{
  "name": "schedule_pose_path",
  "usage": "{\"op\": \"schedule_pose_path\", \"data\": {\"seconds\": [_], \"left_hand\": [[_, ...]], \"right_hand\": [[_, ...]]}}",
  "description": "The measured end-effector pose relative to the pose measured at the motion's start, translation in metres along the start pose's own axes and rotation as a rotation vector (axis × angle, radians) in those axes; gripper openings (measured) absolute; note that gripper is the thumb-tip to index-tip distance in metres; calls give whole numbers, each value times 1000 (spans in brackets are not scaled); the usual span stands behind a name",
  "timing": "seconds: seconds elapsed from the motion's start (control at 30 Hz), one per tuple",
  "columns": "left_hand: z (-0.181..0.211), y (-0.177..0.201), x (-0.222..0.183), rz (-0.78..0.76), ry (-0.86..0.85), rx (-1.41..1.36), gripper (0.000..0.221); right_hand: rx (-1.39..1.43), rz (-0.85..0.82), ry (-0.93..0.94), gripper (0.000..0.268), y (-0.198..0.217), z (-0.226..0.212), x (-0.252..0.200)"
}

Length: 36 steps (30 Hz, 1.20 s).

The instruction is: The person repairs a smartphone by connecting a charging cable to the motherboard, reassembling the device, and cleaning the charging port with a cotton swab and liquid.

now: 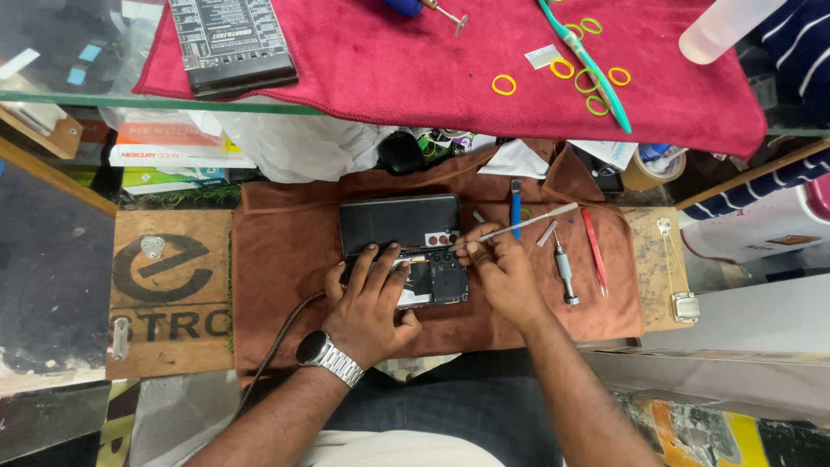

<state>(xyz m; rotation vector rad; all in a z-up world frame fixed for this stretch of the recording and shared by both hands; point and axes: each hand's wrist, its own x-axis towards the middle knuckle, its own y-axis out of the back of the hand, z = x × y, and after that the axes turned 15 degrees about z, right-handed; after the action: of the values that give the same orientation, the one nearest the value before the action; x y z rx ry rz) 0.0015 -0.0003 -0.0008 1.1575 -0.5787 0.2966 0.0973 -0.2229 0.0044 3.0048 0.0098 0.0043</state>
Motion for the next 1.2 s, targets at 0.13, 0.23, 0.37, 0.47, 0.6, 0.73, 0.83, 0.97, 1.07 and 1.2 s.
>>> {"op": "schedule_pose_path", "data": {"seconds": [0.13,0.23,0.37,0.47,0.6,0.73,0.83,0.97,1.07,1.2], "left_hand": [[0,1,0,1,-4,2,60],[0,1,1,12,-6,0,60],[0,2,1,23,-6,-10,59],[0,2,1,35,-16,-4,58],[0,3,2,38,-6,-17,58],[1,4,2,53,3,-25,58],[0,2,2,49,2,-26,58],[-2,0,2,-2,-1,-11,58],[-2,-1,1,-10,11,-16,58],[-2,-1,-1,-13,17,-24,59]], "right_hand": [[-63,-59,7,10,-2,-9,4],[-94,-92,35,12,-5,-12,7],[-91,-128,111,19,-4,-10,12],[-34,-162,86,20,-3,-6,17],[-16,-182,87,20,0,1,20],[51,-172,64,22,0,3,19],[65,-147,44,22,-3,1,18],[-68,-106,81,19,-8,-10,15],[-229,-33,153,14,-14,-21,13],[-425,49,253,13,-23,-33,9]]}}
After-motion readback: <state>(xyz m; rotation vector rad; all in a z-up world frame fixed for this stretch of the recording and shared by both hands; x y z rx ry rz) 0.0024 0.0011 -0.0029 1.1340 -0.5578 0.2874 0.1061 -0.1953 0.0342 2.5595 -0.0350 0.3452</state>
